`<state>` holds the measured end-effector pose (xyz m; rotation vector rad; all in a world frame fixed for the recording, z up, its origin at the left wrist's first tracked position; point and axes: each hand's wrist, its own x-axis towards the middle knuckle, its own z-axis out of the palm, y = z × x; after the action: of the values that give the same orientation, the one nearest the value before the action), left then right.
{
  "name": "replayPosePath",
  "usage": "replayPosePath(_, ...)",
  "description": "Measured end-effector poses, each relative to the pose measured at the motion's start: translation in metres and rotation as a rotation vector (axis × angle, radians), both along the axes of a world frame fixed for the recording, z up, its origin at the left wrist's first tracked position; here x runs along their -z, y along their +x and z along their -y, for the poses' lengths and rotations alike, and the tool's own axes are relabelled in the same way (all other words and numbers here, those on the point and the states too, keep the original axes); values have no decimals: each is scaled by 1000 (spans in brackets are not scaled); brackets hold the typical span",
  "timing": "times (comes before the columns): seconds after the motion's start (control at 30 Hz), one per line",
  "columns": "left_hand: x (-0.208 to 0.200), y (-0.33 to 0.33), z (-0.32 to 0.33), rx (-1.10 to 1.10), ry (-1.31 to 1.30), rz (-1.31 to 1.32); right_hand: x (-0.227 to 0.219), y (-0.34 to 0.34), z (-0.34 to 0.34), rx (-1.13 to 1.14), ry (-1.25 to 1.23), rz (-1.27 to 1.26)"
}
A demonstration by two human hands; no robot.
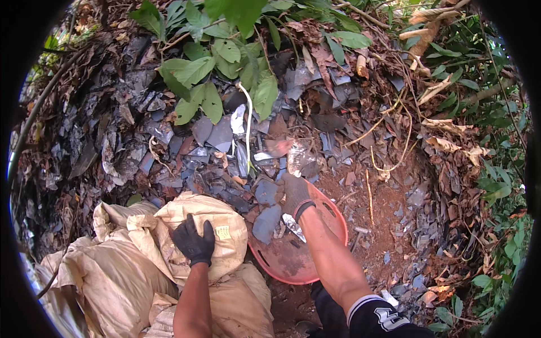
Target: The person collects dark rock fragments from the ground into a red basin, then pours them into a large sack among many others. The person repeats this process, gathering more rocks and transferring them into the sack.
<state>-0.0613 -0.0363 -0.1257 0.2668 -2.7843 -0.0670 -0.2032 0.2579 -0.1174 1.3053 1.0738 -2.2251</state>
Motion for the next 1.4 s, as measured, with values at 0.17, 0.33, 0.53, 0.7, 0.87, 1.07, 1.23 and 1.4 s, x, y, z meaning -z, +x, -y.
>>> replayPosePath(0.17, -3, -10, -17, 34, 29, -27, -17, 81, 2, -678, 961, -566)
replayPosePath(0.33, -1, -16, -27, 33, 8, -20, -41, 248, 83, -724, 615, -223)
replayPosePath(0.53, -2, -10, -12, -11, 13, 16, -55, 136, 12, -325, 728, -278)
replayPosePath(0.7, 1, -13, -32, 12, 30, 8, -9, 28, -80, -110, 542, -152)
replayPosePath(0.87, 4, -6, -28, 26, 23, -6, -5, 62, -22, -398, 711, -38)
replayPosePath(1.07, 3, -21, -37, 66, 16, -42, 39, 164, -20, -568, 785, -415)
replayPosePath(1.23, 35, -3, -9, 11, 89, -34, 21, 113, -15, -1174, 1497, -599)
replayPosePath(1.4, 2, -27, -24, 77, 82, -17, -22, -9, 0, -982, 1358, -551)
